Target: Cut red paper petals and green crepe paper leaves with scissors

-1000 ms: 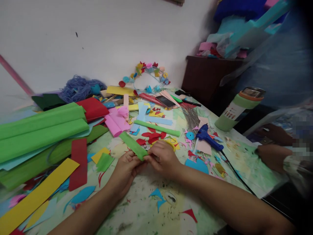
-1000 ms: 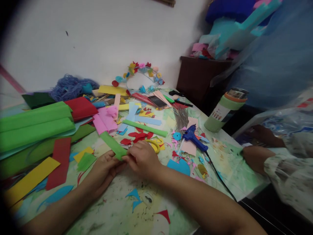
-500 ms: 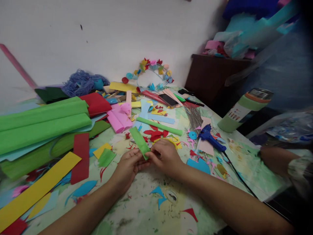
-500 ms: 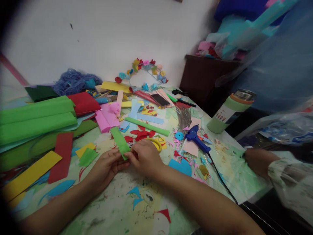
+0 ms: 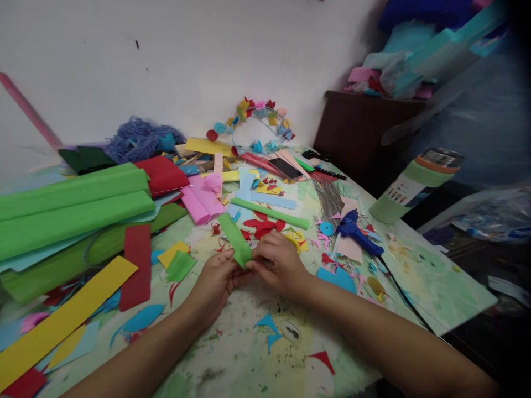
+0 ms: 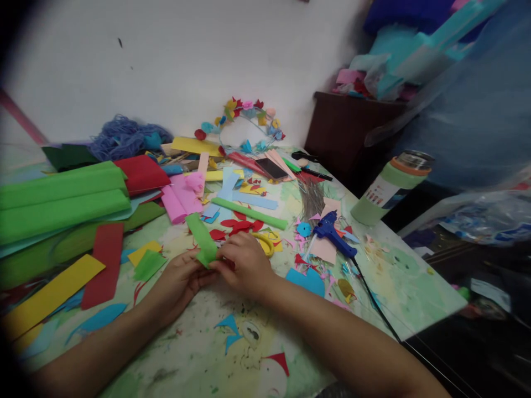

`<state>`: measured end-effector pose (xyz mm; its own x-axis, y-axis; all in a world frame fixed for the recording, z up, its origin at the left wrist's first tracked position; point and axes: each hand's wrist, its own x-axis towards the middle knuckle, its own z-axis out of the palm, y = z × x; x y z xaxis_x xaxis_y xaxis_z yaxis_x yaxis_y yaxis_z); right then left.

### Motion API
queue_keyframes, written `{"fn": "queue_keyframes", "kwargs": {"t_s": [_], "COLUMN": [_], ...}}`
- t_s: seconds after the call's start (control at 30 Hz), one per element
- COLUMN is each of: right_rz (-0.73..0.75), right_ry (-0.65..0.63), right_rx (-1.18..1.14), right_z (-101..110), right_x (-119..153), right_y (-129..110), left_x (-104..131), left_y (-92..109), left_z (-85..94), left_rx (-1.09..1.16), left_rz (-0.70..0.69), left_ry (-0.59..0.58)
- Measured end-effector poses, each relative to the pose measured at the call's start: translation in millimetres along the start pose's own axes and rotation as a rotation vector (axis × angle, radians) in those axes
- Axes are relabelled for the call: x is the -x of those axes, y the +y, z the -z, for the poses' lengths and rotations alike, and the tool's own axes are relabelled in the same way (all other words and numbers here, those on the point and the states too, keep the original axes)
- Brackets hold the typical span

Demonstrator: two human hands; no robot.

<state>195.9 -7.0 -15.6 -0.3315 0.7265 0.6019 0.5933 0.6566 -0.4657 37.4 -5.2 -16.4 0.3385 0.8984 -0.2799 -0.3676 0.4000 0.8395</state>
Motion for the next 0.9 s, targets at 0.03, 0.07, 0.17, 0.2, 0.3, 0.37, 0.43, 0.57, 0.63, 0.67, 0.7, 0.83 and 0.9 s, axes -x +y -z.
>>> {"fn": "queue_keyframes", "kwargs": {"t_s": [0.03, 0.07, 0.17, 0.2, 0.3, 0.37, 0.43, 0.57, 0.63, 0.67, 0.7, 0.83, 0.9], "right_rz": [0.035, 0.079, 0.197, 0.213, 0.163, 0.089, 0.023, -0.026, -0.033, -0.032, -0.026, 0.039, 0.067], "right_ry": [0.009, 0.02, 0.043, 0.045, 0.028, 0.01, -0.004, 0.002, -0.003, -0.007, -0.011, -0.021, -0.058], "right_rx": [-0.005, -0.006, 0.019, 0.03, 0.059, 0.069, 0.067, 0.049, 0.041, 0.039, 0.041, 0.087, 0.099], "right_z": [0.1, 0.0, -1.1, -1.7, -3.5, -4.0, -3.9, -2.7, -2.6, -2.8, -3.1, -2.9, -1.4], "right_x": [-0.2, -0.4, -1.0, -1.1, -1.0, -0.6, -0.3, -0.1, 0.0, 0.1, 0.2, -0.7, -2.0], "right_y": [0.2, 0.4, 1.8, 2.4, 3.6, 3.4, 2.2, -0.2, 0.3, 1.1, 2.2, 5.9, 5.6], "left_x": [-0.1, -0.1, 0.0, 0.0, -0.2, -0.5, -0.6, -0.8, -1.0, -1.1, -1.2, -1.2, -1.3], "left_y": [0.3, 0.5, 0.8, 0.8, 1.0, 0.8, 0.4, -0.4, -0.7, -0.8, -0.9, -1.1, -0.9], "left_z": [-0.2, -0.4, -0.9, -1.1, -2.0, -2.2, -1.8, 0.3, 1.1, 1.3, 1.4, -0.3, -1.2], "left_rx": [0.008, 0.019, 0.053, 0.061, 0.059, 0.051, 0.044, 0.028, 0.021, 0.018, 0.016, 0.0, -0.003], "left_rz": [-0.01, -0.021, -0.051, -0.055, -0.051, -0.05, -0.048, -0.034, -0.031, -0.028, -0.025, -0.028, -0.04], "left_ry": [0.003, 0.02, 0.093, 0.103, 0.062, 0.032, 0.022, 0.005, -0.009, -0.013, -0.015, 0.001, 0.026]}}
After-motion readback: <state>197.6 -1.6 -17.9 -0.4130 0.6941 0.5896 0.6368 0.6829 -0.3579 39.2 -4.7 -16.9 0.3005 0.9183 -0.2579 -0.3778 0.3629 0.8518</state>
